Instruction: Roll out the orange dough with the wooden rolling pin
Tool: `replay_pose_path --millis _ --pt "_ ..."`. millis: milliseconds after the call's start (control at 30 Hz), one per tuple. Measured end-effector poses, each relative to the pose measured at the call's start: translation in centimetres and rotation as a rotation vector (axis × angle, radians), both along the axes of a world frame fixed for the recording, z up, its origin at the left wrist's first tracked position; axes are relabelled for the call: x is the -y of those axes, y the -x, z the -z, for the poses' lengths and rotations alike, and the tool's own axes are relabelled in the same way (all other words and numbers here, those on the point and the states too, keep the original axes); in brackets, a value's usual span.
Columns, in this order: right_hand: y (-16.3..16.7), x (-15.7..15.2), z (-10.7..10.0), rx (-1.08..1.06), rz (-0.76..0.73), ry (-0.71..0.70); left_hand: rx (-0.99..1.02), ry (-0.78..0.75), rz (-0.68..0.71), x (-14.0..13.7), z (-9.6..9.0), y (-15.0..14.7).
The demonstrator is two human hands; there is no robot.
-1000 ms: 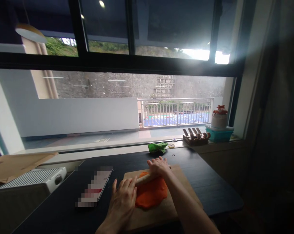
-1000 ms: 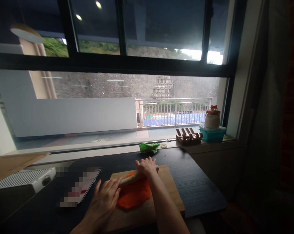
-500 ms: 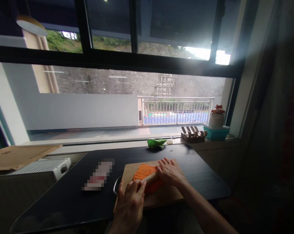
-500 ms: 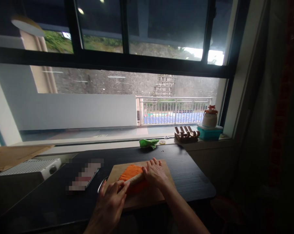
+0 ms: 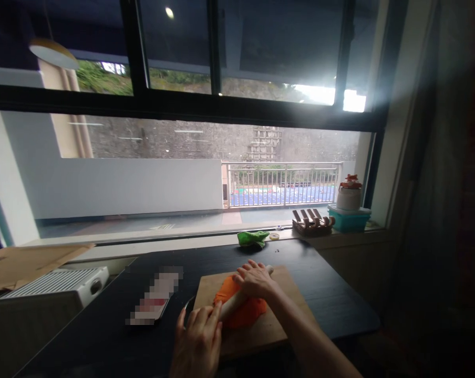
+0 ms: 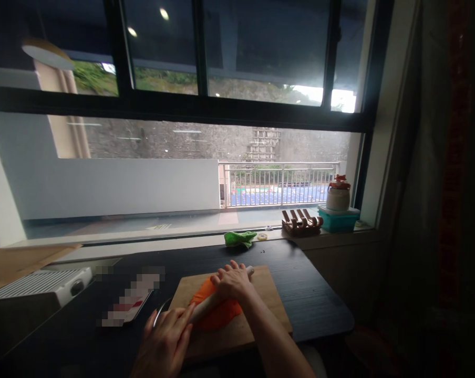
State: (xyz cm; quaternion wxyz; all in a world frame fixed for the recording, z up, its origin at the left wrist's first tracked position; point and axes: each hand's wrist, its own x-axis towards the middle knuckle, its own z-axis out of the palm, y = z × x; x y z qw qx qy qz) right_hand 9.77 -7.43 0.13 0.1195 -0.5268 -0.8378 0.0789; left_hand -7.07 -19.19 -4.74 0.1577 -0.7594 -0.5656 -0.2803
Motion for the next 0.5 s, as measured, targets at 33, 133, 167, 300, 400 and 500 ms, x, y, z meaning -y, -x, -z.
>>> replay_pose_path --millis 33,133,167,300,400,500 --pt "-1.0 1.0 0.2 0.009 -0.01 -0.004 0.004 -0.026 0.018 0.5 0.1 -0.2" --pt "-3.5 3.7 0.6 -0.006 -0.012 -0.023 0.015 -0.076 0.06 1.6 0.5 -0.7" --pt "-4.0 4.3 0.7 -0.016 -0.011 -0.028 0.02 -0.085 0.064 1.7 0.5 -0.9" --pt "-3.2 3.9 0.3 0.004 0.004 -0.006 0.016 -0.116 0.038 1.2 1.1 -0.5" --pt "-0.1 1.4 -0.4 0.055 0.026 0.032 -0.028 -0.153 -0.004 -0.1 2.0 1.0" --pt "3.3 -1.2 -0.9 0.074 0.035 0.07 -0.074 -0.197 -0.055 -1.2 2.9 2.8"
